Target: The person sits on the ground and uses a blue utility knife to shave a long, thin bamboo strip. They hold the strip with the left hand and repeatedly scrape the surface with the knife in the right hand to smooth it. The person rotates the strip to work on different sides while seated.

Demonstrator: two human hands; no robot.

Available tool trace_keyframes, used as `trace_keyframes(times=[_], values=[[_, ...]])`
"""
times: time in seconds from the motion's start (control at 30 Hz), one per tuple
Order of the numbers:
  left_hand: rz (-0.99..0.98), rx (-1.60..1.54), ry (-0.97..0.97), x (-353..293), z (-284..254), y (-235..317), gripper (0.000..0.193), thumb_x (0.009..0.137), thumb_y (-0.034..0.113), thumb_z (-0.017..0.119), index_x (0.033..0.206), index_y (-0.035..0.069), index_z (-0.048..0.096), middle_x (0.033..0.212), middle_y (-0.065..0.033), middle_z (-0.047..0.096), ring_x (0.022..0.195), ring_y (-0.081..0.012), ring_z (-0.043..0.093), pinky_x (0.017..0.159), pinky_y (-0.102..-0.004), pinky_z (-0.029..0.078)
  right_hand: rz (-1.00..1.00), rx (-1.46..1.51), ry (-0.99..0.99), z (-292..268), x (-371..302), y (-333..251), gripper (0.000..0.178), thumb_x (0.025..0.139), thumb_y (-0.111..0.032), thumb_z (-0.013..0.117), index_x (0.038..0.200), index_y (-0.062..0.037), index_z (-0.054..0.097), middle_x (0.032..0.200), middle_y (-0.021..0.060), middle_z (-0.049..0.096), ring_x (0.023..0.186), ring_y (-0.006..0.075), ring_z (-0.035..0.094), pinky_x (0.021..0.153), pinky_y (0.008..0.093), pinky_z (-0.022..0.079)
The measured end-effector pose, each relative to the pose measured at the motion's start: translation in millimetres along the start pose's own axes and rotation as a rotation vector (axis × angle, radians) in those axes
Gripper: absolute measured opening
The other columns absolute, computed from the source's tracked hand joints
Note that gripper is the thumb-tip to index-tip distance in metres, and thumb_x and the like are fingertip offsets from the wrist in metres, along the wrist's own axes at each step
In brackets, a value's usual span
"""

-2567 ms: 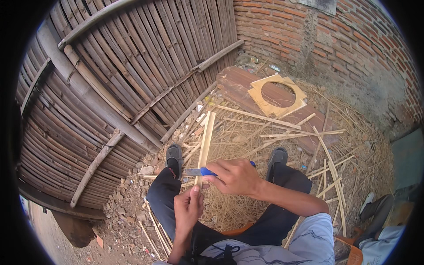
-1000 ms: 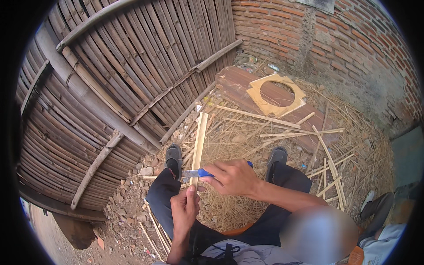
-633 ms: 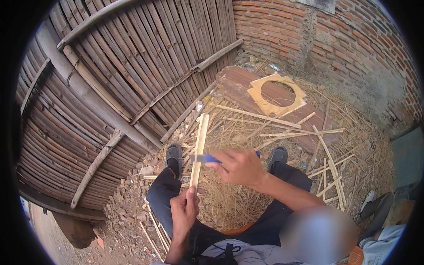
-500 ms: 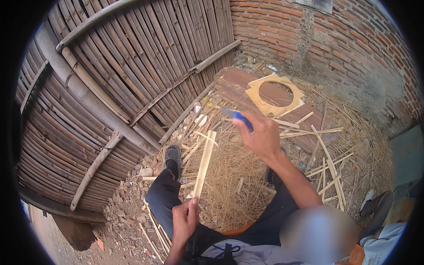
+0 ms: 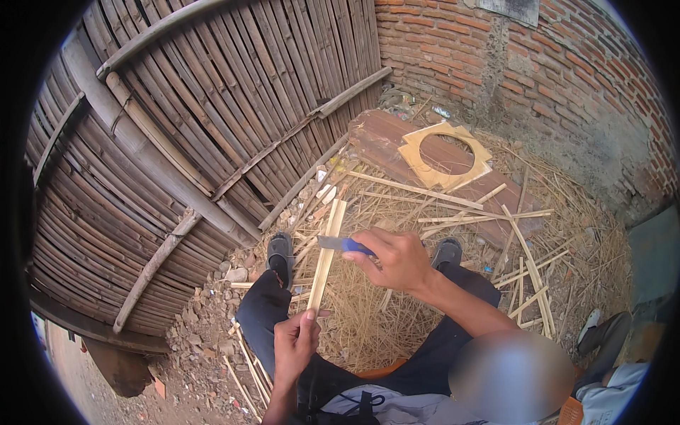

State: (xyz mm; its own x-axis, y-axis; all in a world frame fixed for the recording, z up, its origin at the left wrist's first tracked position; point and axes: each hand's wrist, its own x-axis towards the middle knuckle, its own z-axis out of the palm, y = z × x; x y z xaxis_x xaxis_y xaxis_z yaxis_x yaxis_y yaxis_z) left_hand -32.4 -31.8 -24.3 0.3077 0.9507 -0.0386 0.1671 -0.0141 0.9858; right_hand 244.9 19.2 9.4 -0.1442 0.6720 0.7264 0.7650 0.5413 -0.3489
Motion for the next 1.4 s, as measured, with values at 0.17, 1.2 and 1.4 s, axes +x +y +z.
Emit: trace_keyframes(times=[0.17,1.2,1.4], values=[[0.070,0.150,0.032,-0.1,7.0,4.7,0.033,0.116,0.017,0.055,0.111,-0.004,0.079,0.061,0.0009,0.047,0.054,-0.0065,0.046,0.052,-0.0287,0.040,0.015,0.001,-0.002,-5.1,4.3,0.7,0.025,0.096,-0.030,0.082,0.106,-0.0072,0.076,0.082,0.0070,0.074,0.060,0.0242,0.070,0.050,0.0365,0.053],[0.731,0.425,1.056,33.7,-220.1,86.2,0.038,0.120,0.028,0.046,0.114,0.004,0.074,0.069,0.0054,0.043,0.053,-0.0049,0.035,0.047,-0.0223,0.023,0.635,-0.232,-0.129,-61.3,6.7,88.6,0.041,0.093,-0.037,0.083,0.125,-0.0134,0.071,0.084,0.0159,0.077,0.079,0.0341,0.077,0.075,0.0449,0.058],[1.275,-0.277,1.003,-14.7,-270.9,117.1,0.047,0.110,0.046,0.044,0.097,0.003,0.058,0.081,-0.0022,0.037,0.066,-0.0144,0.035,0.059,-0.0298,0.032,0.629,-0.138,-0.208,-54.2,8.4,75.0,0.040,0.095,-0.035,0.082,0.125,-0.0117,0.071,0.087,0.0165,0.078,0.081,0.0343,0.078,0.078,0.0434,0.059]])
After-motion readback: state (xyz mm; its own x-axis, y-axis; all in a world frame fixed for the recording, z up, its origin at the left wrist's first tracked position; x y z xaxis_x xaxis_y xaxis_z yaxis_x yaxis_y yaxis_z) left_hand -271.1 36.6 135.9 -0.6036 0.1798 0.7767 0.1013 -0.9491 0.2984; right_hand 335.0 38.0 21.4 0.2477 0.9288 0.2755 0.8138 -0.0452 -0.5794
